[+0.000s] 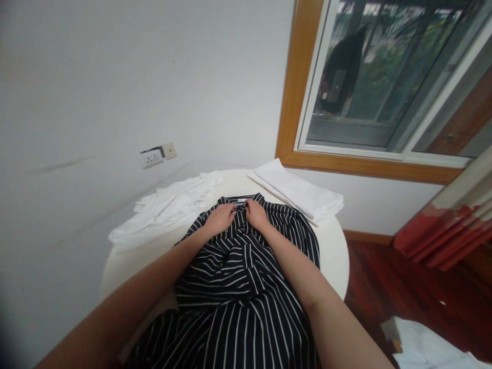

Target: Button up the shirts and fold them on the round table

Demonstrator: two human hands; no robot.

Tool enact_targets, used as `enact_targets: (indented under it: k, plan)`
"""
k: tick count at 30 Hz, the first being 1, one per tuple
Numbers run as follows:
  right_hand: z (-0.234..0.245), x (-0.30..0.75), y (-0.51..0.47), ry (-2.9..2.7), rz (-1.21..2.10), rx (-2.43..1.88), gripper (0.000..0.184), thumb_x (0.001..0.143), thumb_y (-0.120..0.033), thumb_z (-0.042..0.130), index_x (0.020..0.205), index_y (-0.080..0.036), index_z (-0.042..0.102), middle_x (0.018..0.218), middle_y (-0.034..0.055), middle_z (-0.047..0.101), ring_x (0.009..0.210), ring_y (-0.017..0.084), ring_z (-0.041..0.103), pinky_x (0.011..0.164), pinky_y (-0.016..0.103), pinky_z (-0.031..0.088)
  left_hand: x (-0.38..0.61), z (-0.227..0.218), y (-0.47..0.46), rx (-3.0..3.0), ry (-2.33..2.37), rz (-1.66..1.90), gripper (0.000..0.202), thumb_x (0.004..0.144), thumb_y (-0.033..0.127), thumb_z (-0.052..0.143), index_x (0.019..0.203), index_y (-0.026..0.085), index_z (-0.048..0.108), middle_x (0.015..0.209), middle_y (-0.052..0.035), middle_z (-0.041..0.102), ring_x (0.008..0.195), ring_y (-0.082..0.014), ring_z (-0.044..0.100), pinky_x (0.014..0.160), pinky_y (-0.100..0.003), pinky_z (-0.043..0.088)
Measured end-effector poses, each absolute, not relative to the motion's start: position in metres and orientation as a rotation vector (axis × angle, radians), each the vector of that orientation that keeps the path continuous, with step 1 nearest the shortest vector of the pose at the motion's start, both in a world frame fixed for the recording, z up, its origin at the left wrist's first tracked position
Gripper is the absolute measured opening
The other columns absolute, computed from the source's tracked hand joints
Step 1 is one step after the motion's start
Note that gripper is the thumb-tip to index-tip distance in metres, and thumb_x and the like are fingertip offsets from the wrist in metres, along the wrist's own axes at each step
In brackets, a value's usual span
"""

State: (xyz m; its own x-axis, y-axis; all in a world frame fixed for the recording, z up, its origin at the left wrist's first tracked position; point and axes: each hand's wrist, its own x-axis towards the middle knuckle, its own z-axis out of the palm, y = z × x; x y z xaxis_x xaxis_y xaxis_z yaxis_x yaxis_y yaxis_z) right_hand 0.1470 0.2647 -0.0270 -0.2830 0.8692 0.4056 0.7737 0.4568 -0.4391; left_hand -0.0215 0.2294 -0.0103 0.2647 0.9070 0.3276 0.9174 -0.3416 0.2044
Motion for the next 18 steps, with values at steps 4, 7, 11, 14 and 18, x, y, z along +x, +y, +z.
enact_targets:
  k: [4, 7, 11, 14, 18]
  plan:
    - [-0.024, 0.138, 0.276, -2.257, 0.180, -1.497, 0.037, 0.092, -0.022, 0.047, 0.128, -0.023, 0.055, 0.110, 0.0119, 0.059, 0.097, 0.023, 0.060, 0.084, 0.034, 0.045, -0.006, -0.007, 0.236, -2.317, -1.922, -0.632, 0.023, 0.090, 0.019, 0.043, 0.105, 0.017, 0.059, 0.106, -0.0111, 0.063, 0.105, -0.0251, 0.054, 0.089, -0.038, 0.045]
    - [-0.025, 0.134, 0.280, -2.302, 0.166, -1.555, 0.033, 0.093, -0.025, 0.045, 0.121, -0.028, 0.062, 0.106, 0.0105, 0.060, 0.094, 0.023, 0.061, 0.081, 0.033, 0.045, -0.004, -0.012, 0.235, -2.227, -1.961, -0.676, 0.021, 0.088, 0.020, 0.045, 0.103, 0.018, 0.060, 0.104, -0.0117, 0.060, 0.105, -0.0265, 0.052, 0.088, -0.039, 0.044]
    - [-0.029, 0.135, 0.277, -2.237, 0.120, -1.531, 0.032, 0.093, -0.023, 0.045, 0.117, -0.030, 0.065, 0.103, 0.0086, 0.060, 0.094, 0.021, 0.061, 0.081, 0.031, 0.045, -0.008, -0.020, 0.234, -2.253, -1.929, -0.700, 0.022, 0.087, 0.023, 0.049, 0.106, 0.020, 0.060, 0.106, -0.0103, 0.057, 0.106, -0.0267, 0.049, 0.092, -0.041, 0.041]
    - [-0.031, 0.139, 0.274, -2.209, 0.125, -1.498, 0.030, 0.091, -0.020, 0.048, 0.113, -0.028, 0.067, 0.100, 0.0083, 0.060, 0.093, 0.021, 0.060, 0.081, 0.030, 0.045, -0.011, -0.023, 0.236, -2.264, -1.885, -0.702, 0.023, 0.086, 0.024, 0.051, 0.107, 0.021, 0.060, 0.106, -0.0092, 0.056, 0.106, -0.0262, 0.047, 0.093, -0.040, 0.041]
    - [-0.031, 0.143, 0.273, -2.145, 0.125, -1.493, 0.025, 0.088, -0.017, 0.051, 0.106, -0.024, 0.068, 0.099, 0.0075, 0.059, 0.088, 0.019, 0.059, 0.081, 0.028, 0.044, -0.013, -0.026, 0.239, -2.274, -1.865, -0.735, 0.027, 0.087, 0.025, 0.051, 0.112, 0.022, 0.059, 0.110, -0.0086, 0.055, 0.109, -0.0258, 0.046, 0.095, -0.040, 0.040]
